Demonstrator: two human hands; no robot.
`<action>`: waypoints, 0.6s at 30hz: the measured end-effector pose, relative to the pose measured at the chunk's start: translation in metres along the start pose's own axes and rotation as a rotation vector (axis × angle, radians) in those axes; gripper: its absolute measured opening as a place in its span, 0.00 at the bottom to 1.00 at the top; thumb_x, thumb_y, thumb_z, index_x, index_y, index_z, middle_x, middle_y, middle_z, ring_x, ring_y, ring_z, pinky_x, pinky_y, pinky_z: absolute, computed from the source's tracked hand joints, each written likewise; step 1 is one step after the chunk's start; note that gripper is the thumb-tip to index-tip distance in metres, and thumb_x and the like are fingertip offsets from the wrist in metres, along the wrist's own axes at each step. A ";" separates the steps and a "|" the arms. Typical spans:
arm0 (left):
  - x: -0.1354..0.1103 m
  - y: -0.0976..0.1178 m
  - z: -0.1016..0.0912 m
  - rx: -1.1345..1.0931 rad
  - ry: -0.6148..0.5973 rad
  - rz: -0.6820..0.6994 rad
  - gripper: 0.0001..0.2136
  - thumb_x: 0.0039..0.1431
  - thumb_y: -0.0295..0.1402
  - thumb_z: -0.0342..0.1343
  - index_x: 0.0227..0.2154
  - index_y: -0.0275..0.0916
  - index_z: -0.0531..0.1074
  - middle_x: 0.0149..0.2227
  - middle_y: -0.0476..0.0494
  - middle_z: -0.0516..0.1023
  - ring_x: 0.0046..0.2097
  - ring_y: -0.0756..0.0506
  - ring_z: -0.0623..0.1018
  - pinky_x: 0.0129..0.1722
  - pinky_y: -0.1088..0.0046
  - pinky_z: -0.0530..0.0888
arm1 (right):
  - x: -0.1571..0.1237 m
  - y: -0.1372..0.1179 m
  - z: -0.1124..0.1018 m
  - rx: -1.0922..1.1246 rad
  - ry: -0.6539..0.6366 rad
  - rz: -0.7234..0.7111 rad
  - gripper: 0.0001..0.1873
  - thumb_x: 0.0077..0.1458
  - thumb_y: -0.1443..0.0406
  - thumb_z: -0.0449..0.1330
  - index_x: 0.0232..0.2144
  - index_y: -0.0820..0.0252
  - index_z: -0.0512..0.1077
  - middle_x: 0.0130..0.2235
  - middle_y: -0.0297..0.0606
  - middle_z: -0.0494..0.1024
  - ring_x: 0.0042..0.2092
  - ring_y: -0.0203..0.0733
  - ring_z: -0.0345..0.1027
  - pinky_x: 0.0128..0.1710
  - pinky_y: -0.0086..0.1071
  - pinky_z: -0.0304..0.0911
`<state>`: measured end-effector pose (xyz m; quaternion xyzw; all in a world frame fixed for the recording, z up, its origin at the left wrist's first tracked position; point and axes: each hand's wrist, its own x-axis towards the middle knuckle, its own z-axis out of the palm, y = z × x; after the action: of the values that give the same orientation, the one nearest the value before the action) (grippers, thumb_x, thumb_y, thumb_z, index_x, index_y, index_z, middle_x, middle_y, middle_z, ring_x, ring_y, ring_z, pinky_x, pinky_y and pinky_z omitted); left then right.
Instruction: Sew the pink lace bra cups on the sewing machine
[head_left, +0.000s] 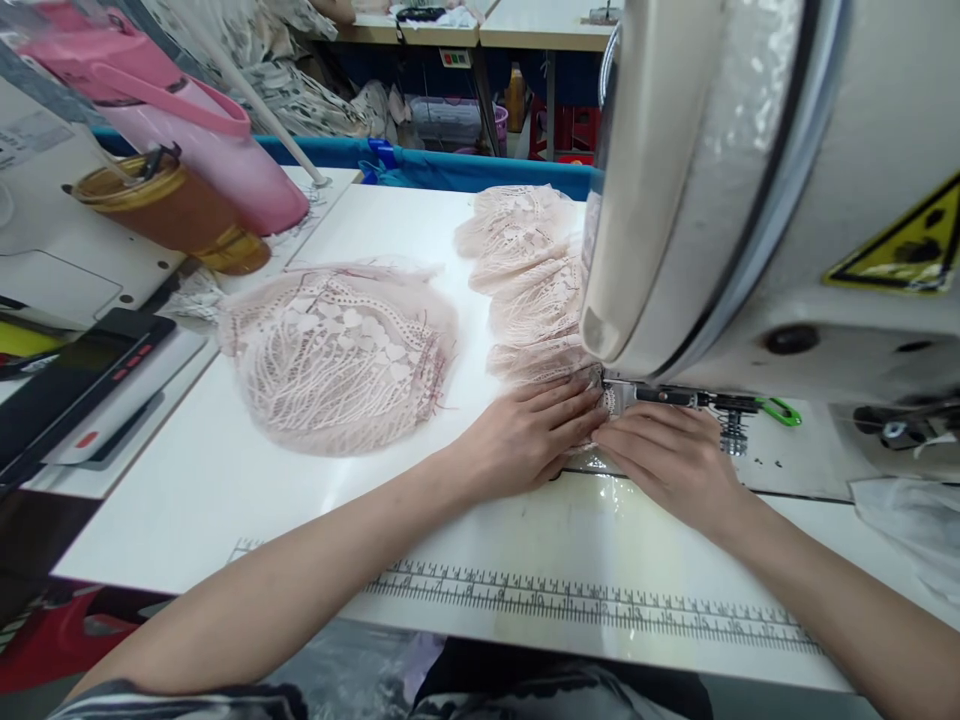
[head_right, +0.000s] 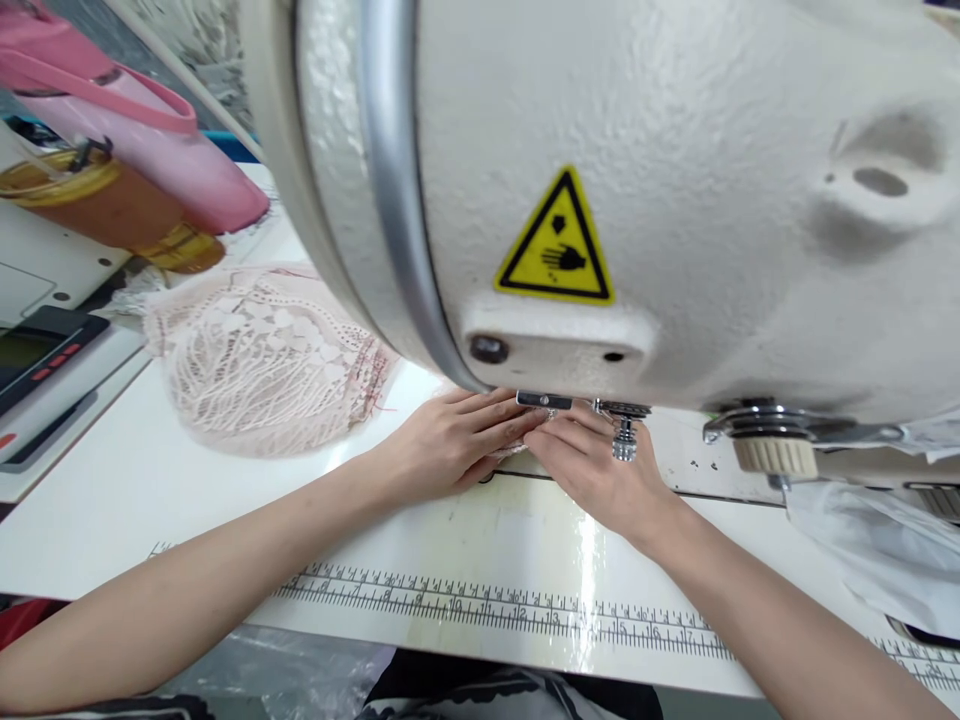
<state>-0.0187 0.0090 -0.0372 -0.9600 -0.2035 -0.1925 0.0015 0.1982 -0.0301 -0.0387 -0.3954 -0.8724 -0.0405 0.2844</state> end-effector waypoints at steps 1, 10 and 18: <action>0.000 0.000 0.000 0.007 -0.003 -0.001 0.17 0.65 0.30 0.47 0.55 0.32 0.67 0.55 0.39 0.71 0.59 0.42 0.69 0.59 0.62 0.68 | 0.000 0.000 0.000 -0.014 -0.008 -0.013 0.08 0.59 0.69 0.56 0.32 0.54 0.75 0.29 0.30 0.78 0.35 0.33 0.70 0.37 0.28 0.66; 0.004 0.006 -0.004 0.045 -0.064 -0.041 0.17 0.68 0.33 0.45 0.55 0.33 0.67 0.56 0.40 0.70 0.59 0.43 0.70 0.59 0.62 0.69 | 0.003 -0.003 -0.002 -0.088 0.048 -0.074 0.07 0.56 0.73 0.57 0.32 0.58 0.73 0.28 0.28 0.77 0.35 0.31 0.69 0.35 0.26 0.63; 0.004 0.003 -0.004 0.041 -0.087 -0.036 0.17 0.67 0.33 0.46 0.56 0.33 0.66 0.57 0.40 0.69 0.59 0.43 0.69 0.59 0.61 0.68 | 0.002 0.000 0.002 -0.105 0.002 -0.076 0.10 0.60 0.70 0.53 0.32 0.54 0.73 0.27 0.29 0.76 0.34 0.32 0.68 0.35 0.27 0.63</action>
<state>-0.0160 0.0071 -0.0317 -0.9634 -0.2245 -0.1463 0.0088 0.1968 -0.0280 -0.0394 -0.3761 -0.8833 -0.0974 0.2624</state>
